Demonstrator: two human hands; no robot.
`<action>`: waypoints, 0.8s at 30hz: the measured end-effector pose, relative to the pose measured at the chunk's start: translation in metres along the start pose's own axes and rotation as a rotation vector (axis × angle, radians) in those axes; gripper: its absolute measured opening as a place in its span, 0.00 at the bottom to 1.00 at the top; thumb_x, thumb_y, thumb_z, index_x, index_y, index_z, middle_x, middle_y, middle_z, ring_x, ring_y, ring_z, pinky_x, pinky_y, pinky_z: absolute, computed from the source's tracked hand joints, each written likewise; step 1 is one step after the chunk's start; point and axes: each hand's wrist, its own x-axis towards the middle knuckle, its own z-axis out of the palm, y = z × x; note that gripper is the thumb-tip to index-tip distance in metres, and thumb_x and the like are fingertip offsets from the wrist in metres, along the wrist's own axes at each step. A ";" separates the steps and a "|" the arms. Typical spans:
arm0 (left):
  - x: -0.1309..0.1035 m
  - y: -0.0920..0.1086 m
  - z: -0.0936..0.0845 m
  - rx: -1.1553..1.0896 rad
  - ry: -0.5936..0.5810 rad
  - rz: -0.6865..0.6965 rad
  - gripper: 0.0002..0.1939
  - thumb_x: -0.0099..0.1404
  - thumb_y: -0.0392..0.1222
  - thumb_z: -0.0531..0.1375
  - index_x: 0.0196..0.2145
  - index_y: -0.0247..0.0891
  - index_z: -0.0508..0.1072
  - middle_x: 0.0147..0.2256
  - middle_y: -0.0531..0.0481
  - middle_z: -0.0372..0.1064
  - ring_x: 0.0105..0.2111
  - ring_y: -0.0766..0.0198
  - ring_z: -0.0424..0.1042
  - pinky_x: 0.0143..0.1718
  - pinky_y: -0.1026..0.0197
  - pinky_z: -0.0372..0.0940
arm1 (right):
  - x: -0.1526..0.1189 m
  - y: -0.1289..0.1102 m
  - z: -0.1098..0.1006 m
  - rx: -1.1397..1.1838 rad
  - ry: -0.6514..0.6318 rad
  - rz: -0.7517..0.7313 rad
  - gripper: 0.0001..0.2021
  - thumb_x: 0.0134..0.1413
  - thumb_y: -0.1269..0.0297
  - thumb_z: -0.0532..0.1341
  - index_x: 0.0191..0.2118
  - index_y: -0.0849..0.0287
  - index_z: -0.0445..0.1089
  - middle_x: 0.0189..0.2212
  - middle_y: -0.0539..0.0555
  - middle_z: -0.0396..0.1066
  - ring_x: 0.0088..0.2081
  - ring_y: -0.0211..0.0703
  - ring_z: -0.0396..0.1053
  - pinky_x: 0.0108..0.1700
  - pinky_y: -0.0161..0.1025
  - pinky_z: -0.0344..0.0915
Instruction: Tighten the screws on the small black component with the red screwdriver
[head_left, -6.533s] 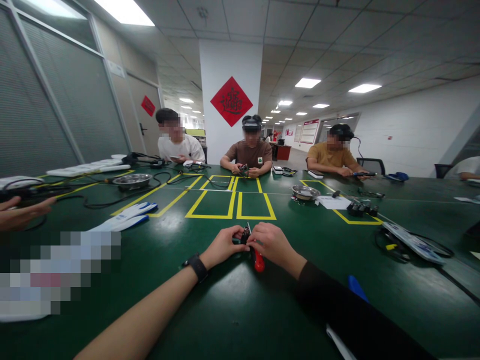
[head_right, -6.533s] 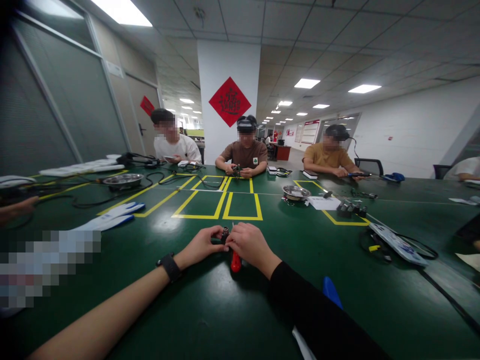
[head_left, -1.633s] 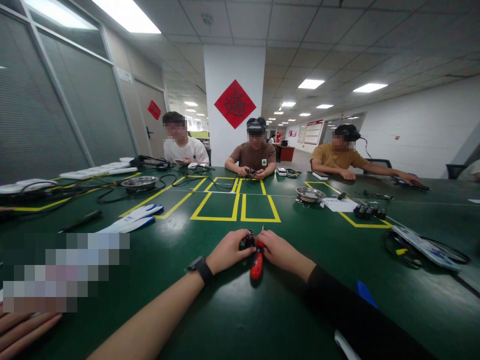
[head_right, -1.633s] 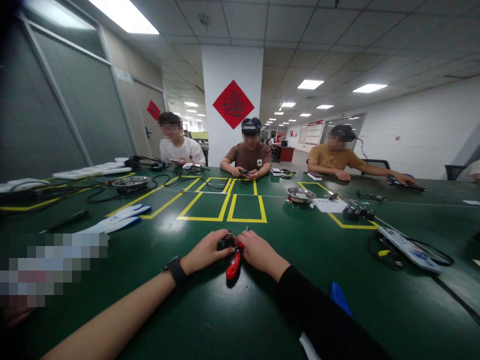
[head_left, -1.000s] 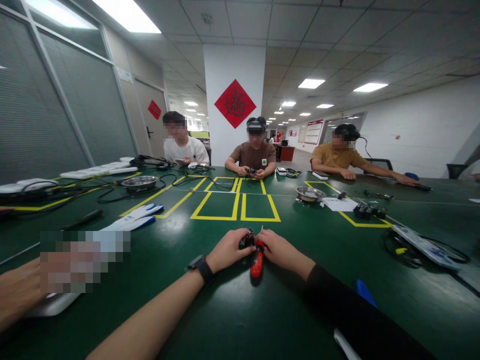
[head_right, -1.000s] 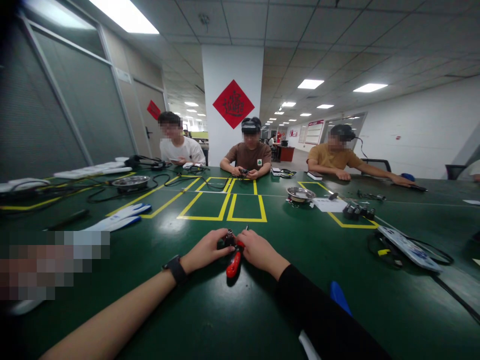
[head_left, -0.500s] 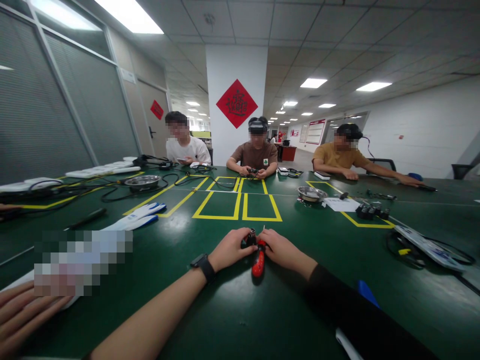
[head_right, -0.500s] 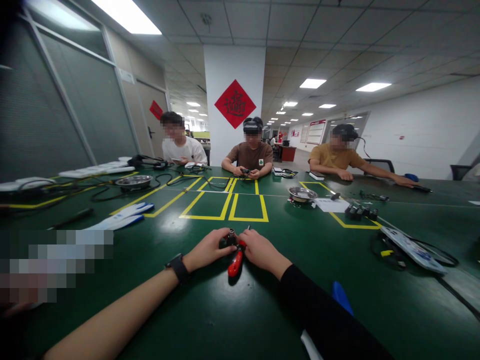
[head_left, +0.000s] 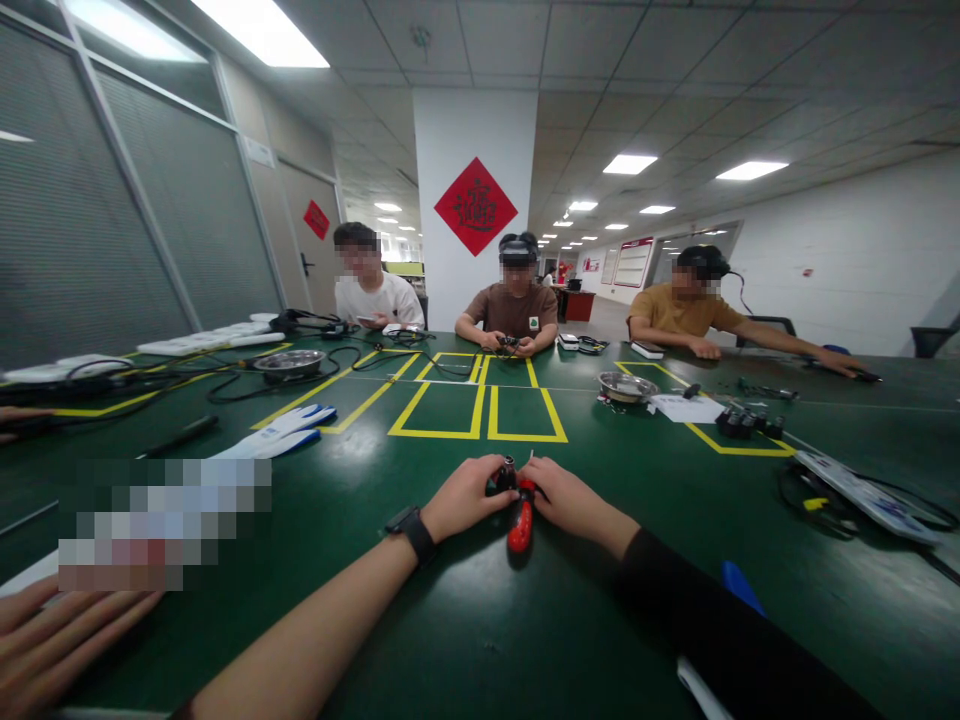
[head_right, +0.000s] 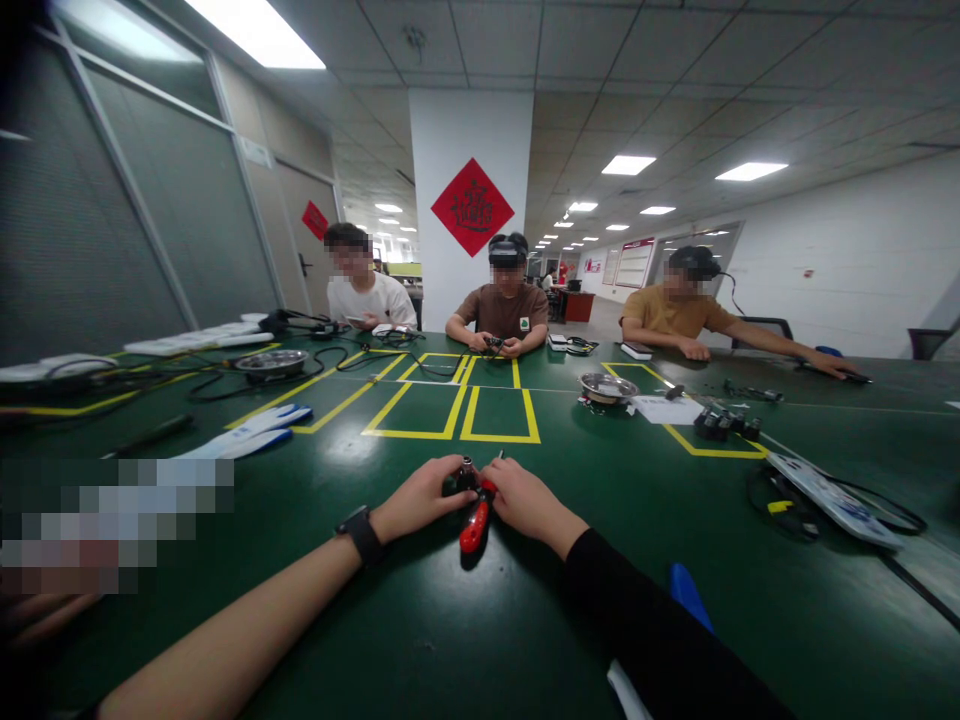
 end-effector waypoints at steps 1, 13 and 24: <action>0.000 0.000 0.000 0.002 0.000 0.004 0.11 0.59 0.45 0.58 0.37 0.36 0.69 0.34 0.49 0.68 0.34 0.62 0.66 0.37 0.61 0.59 | 0.000 0.000 0.000 0.002 0.000 0.000 0.12 0.51 0.79 0.52 0.40 0.60 0.65 0.38 0.56 0.65 0.43 0.43 0.60 0.45 0.39 0.58; 0.000 -0.001 -0.001 0.023 0.001 0.035 0.11 0.59 0.45 0.58 0.37 0.37 0.69 0.33 0.50 0.67 0.33 0.62 0.65 0.36 0.62 0.58 | 0.000 0.000 0.000 0.007 -0.006 0.007 0.11 0.52 0.78 0.52 0.39 0.60 0.66 0.38 0.55 0.64 0.42 0.42 0.60 0.45 0.39 0.58; 0.000 -0.001 -0.001 0.024 0.004 0.041 0.10 0.59 0.45 0.58 0.36 0.37 0.69 0.32 0.50 0.67 0.32 0.63 0.65 0.34 0.62 0.58 | 0.000 -0.001 0.000 -0.014 -0.009 0.005 0.13 0.51 0.79 0.52 0.41 0.60 0.66 0.38 0.56 0.64 0.42 0.44 0.60 0.45 0.40 0.58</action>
